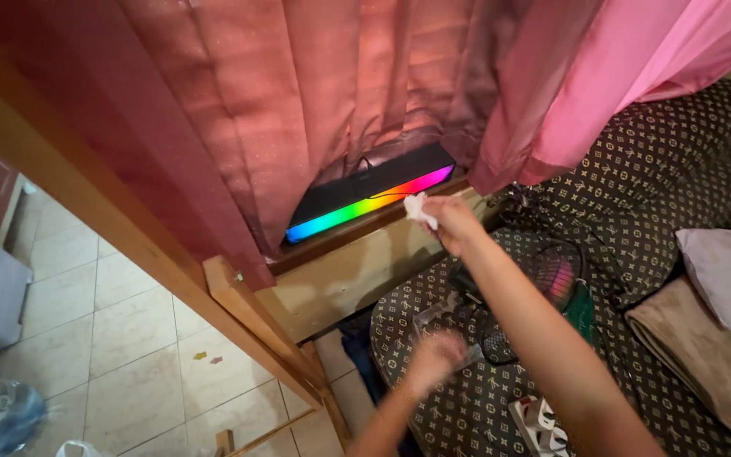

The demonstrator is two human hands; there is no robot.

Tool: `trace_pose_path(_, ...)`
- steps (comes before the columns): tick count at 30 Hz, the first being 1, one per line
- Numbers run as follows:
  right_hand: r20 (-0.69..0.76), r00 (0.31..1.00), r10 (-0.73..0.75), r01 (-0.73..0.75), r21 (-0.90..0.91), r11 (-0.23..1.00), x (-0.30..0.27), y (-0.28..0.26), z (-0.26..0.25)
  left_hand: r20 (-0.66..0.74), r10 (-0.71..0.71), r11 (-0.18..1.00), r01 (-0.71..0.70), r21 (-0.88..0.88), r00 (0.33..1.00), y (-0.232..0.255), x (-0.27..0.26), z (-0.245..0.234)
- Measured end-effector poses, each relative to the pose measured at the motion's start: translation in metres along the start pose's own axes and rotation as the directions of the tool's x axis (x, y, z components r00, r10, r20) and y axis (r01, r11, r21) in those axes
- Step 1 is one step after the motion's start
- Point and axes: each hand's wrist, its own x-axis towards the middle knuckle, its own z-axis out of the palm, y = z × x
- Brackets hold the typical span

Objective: The person sits on a bed and uses a white cloth to wipe a power strip and a long RGB LED light bar. They plug the power strip into a wall socket, then wipe the LED light bar along its length.

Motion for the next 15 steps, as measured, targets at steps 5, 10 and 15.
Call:
trace_pose_path(5, 0.043, 0.999, 0.002, 0.001, -0.058, 0.998, -0.033, 0.036, 0.011, -0.376, -0.123, 0.801, -0.131, -0.583, 0.918, 0.047, 0.119, -0.110)
trace_pose_path(10, 0.130, 0.991, 0.022, -0.017, -0.042, 0.999, -0.058, 0.060, 0.018, -0.410, -0.199, 0.769, -0.117, -0.628, 0.890, 0.096, 0.171, -0.136)
trace_pose_path(15, 0.024, 0.999, -0.024, 0.023, 0.039, 0.999, -0.047, 0.057, 0.025, -0.492, -0.152, 0.918, -0.062, -0.392, 0.857, 0.091, 0.162, -0.121)
